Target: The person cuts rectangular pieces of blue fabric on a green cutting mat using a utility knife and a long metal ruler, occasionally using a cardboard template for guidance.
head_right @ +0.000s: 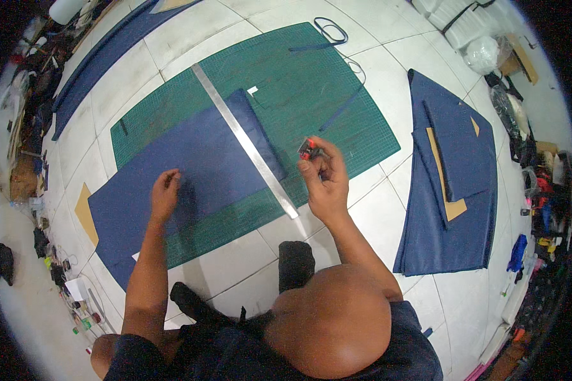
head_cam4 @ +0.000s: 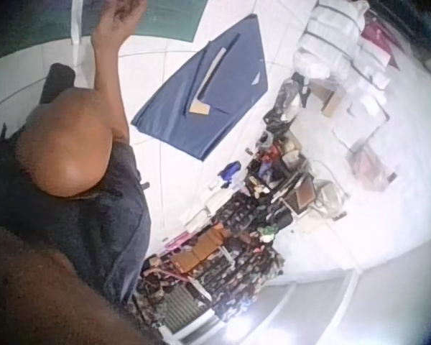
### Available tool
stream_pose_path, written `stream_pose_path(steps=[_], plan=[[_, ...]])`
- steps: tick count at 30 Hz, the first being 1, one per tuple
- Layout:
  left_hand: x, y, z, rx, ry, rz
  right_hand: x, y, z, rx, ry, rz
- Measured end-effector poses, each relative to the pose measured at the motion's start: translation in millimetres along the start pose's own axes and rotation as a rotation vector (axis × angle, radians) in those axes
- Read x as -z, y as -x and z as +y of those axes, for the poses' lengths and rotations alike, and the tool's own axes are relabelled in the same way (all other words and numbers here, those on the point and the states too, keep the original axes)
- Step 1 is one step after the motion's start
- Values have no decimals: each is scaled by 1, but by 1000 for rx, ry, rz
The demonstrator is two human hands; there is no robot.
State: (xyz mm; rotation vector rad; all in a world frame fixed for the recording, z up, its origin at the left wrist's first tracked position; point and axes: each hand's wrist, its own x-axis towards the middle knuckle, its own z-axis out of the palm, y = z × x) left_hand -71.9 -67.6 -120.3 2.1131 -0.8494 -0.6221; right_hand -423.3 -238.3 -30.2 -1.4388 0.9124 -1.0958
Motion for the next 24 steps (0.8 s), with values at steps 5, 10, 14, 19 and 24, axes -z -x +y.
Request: stream_pose_path(steps=[5, 10, 14, 19, 24], plan=[[-47, 22, 3, -35, 26, -52, -12, -2, 36, 72, 213, 41], [-68, 44, 21, -81, -119, -139, -19, 28, 58, -569, -280, 22], [-69, 39, 10, -221, -241, -100, -22, 31, 49, -528, -23, -65], [-72, 1, 41, -227, -343, -187, -16, 35, 92, -474, 271, -70], [-89, -44, 80, -257, -461, -215, -13, 11, 103, -207, 674, -115]])
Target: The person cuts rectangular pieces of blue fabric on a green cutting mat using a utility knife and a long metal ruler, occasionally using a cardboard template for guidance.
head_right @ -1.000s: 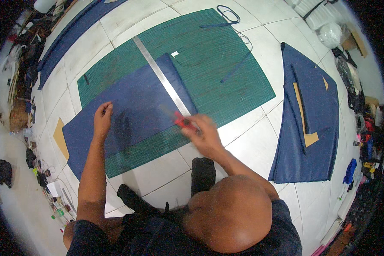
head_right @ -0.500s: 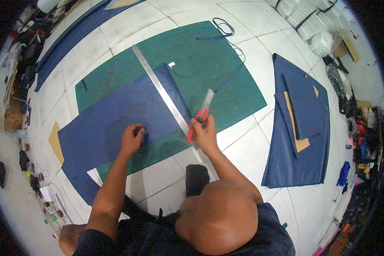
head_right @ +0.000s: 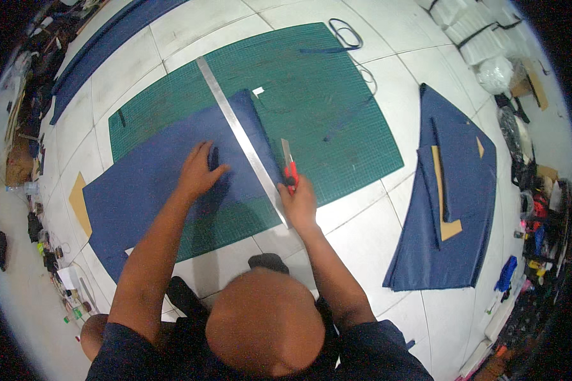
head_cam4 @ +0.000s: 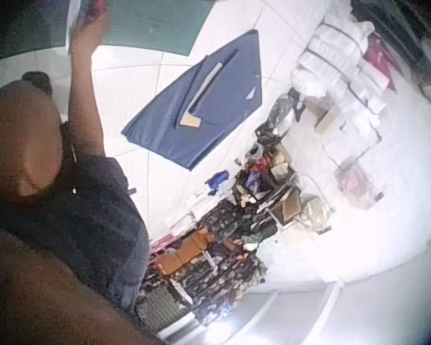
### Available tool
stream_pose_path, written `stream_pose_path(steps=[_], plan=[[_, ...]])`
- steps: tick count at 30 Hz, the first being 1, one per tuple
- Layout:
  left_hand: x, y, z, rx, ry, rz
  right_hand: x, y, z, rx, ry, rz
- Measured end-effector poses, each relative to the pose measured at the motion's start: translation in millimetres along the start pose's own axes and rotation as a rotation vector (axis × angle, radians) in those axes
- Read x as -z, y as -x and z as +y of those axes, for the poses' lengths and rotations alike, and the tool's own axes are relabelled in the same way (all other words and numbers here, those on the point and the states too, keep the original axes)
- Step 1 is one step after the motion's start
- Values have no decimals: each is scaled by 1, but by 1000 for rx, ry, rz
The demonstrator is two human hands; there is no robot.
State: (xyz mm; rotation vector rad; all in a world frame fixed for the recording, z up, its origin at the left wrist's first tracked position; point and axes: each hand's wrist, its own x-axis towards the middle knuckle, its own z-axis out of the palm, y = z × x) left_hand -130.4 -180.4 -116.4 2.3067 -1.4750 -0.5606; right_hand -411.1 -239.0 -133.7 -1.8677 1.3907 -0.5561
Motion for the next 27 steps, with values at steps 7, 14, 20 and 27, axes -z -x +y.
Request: stream_pose_path(steps=[7, 14, 20, 27], plan=[[-2, -66, -19, -126, -206, -81, 1, 72, -3, -56, 221, -217], [-1, -77, -4, -145, -219, -142, 1, 95, -5, -317, 250, -345], [-4, -83, 3, -123, -242, -136, 7, 85, -14, -470, 182, -381], [-7, -89, 16, -39, -230, -203, 8, 82, -13, -444, 155, -341]])
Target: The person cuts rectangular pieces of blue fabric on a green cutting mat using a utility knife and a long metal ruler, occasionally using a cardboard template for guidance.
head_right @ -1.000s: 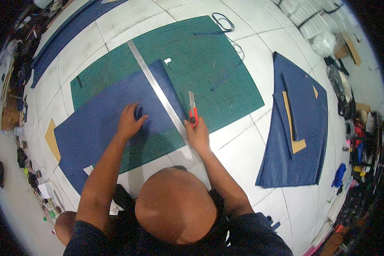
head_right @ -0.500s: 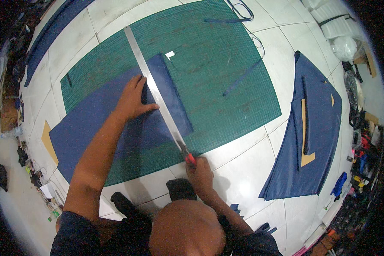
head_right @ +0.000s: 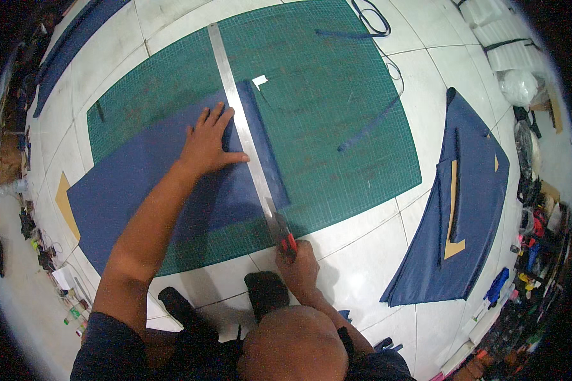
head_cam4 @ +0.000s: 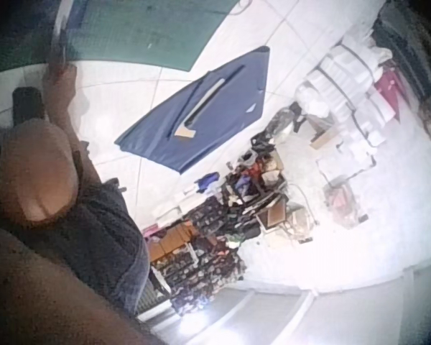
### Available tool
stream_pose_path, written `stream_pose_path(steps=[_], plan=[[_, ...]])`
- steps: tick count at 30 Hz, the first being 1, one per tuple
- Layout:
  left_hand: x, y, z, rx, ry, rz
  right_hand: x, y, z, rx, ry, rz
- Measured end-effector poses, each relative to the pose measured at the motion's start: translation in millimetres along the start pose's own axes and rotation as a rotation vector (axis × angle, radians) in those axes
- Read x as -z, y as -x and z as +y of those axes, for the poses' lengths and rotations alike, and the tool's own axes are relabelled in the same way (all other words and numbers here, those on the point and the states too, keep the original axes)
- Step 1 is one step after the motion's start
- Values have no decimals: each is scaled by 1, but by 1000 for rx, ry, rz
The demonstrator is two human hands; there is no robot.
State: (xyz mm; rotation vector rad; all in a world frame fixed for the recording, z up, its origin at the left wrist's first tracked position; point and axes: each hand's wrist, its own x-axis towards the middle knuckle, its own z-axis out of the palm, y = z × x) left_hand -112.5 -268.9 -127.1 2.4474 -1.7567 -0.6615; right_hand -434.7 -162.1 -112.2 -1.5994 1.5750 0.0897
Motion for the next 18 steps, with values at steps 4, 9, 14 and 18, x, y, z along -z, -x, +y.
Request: stream_pose_path(steps=[4, 9, 14, 18], plan=[[1, -4, 5, 21, -10, -33, -3, -2, 8, 5, 10, 16], [1, -4, 9, 45, -30, -40, -2, -3, 17, 75, -61, 45], [7, -8, 14, 34, -76, -99, 0, -4, 19, 100, -74, 55], [8, -9, 14, 26, -87, -126, 2, -3, 14, 95, -48, 48]])
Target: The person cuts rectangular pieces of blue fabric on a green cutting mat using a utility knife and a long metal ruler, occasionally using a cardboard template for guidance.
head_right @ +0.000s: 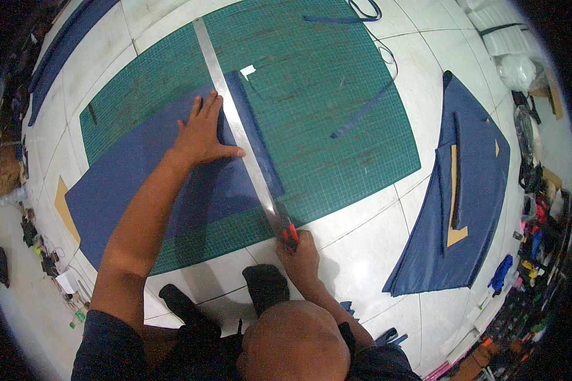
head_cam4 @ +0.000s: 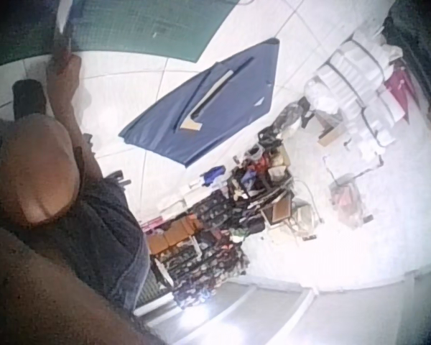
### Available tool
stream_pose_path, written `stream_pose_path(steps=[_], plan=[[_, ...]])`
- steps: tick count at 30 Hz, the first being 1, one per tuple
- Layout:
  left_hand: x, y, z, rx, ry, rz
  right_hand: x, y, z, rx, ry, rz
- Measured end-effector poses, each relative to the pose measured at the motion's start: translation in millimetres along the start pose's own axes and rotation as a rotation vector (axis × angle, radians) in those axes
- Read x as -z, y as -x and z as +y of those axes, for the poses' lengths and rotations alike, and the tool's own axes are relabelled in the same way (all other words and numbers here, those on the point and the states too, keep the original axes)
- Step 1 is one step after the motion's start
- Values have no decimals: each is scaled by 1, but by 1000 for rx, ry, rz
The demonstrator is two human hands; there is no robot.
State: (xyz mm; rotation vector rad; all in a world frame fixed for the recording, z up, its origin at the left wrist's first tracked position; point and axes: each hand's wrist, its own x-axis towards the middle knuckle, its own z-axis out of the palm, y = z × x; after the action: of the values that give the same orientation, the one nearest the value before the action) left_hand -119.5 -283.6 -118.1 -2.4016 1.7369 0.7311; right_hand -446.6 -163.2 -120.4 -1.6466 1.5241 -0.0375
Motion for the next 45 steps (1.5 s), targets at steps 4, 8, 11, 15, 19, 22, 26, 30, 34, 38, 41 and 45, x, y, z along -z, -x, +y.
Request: stream_pose_path(steps=[4, 8, 11, 15, 19, 22, 26, 30, 34, 38, 41, 45], plan=[[5, -1, 3, 18, 12, -27, -2, -2, 5, 44, 7, 10], [10, 2, 4, 12, 2, -34, 12, -4, -14, 29, -23, -42], [12, 1, 9, 19, -31, -38, 19, -33, -20, 209, -160, 0], [10, -1, 6, 28, -64, -48, 27, -102, -95, 259, 58, -46], [15, -3, 11, 32, -78, -74, 5, -169, -142, 386, 297, -4], [15, -4, 11, 35, -85, -89, -8, -198, -166, 417, 271, 46], [8, -7, 6, 34, -31, -63, -14, -211, -182, 414, 278, 48], [10, -7, 7, 33, -26, -67, -21, -216, -178, 435, 308, 87], [14, -5, 7, 25, -57, -78, -21, -214, -181, 426, 336, 65], [11, -5, 5, 20, -47, -60, -18, -214, -187, 409, 286, 53], [11, -8, 11, 12, -86, -59, -7, -207, -180, 429, 289, 15], [10, -10, 8, 36, -122, -83, 11, -163, -154, 380, 320, -118]])
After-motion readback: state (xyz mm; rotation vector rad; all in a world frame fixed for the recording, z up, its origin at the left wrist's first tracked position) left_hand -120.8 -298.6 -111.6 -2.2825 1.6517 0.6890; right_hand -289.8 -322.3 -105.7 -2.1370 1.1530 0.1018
